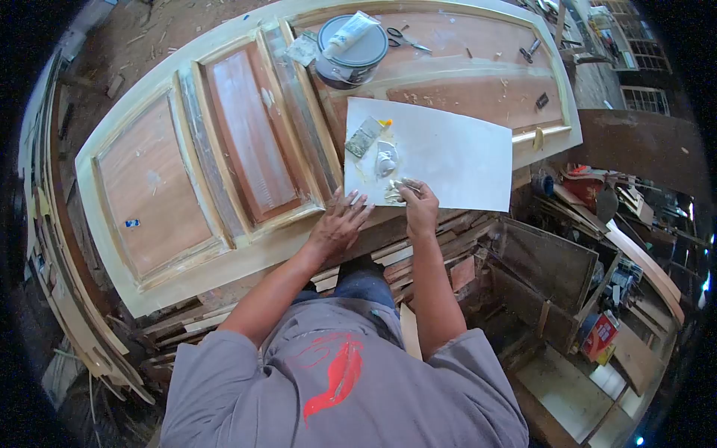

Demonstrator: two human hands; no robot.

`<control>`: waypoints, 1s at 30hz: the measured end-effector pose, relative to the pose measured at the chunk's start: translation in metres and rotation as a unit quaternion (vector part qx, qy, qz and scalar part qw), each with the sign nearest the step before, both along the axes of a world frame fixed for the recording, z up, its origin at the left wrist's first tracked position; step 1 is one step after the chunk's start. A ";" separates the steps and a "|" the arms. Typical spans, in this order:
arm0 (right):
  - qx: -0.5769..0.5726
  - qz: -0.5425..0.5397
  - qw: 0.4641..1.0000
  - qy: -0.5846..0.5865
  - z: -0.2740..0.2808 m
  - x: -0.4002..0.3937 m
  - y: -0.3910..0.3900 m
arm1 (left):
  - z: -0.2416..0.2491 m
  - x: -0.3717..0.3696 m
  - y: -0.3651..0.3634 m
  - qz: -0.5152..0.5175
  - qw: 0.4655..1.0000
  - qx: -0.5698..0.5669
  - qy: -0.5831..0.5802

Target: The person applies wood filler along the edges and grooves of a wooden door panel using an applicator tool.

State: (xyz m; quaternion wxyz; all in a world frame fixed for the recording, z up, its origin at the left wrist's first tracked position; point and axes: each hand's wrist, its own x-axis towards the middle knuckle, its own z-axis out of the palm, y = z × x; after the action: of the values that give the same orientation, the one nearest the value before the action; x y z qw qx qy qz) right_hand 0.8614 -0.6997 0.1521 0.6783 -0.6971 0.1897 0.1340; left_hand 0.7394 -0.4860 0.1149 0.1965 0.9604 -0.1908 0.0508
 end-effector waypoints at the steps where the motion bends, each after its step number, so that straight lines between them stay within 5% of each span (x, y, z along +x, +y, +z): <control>1: 0.016 0.001 1.000 0.017 0.007 -0.001 0.000 | 0.007 -0.005 0.009 0.009 0.999 -0.035 0.014; 7: 0.114 0.053 0.989 0.077 0.032 0.007 0.063 | 0.028 -0.049 0.122 0.250 0.943 -0.217 -0.011; 11: 0.072 0.202 0.976 0.020 0.025 0.028 0.152 | 0.011 -0.060 0.215 0.409 0.901 -0.095 -0.108; 21: 0.003 0.330 0.932 -0.149 -0.039 0.147 0.340 | -0.045 -0.046 0.378 0.575 0.804 -0.006 -0.152; 30: -0.278 0.348 0.844 -0.297 -0.041 0.247 0.428 | -0.062 -0.045 0.394 0.574 0.814 0.008 -0.089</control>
State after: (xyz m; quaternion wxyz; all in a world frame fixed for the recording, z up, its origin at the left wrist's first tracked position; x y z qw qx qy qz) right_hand 1.1082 -0.2718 0.1115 0.3886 -0.8832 -0.2468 0.0893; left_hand 0.6948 -0.0920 0.0525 0.1059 0.8884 0.3782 0.2376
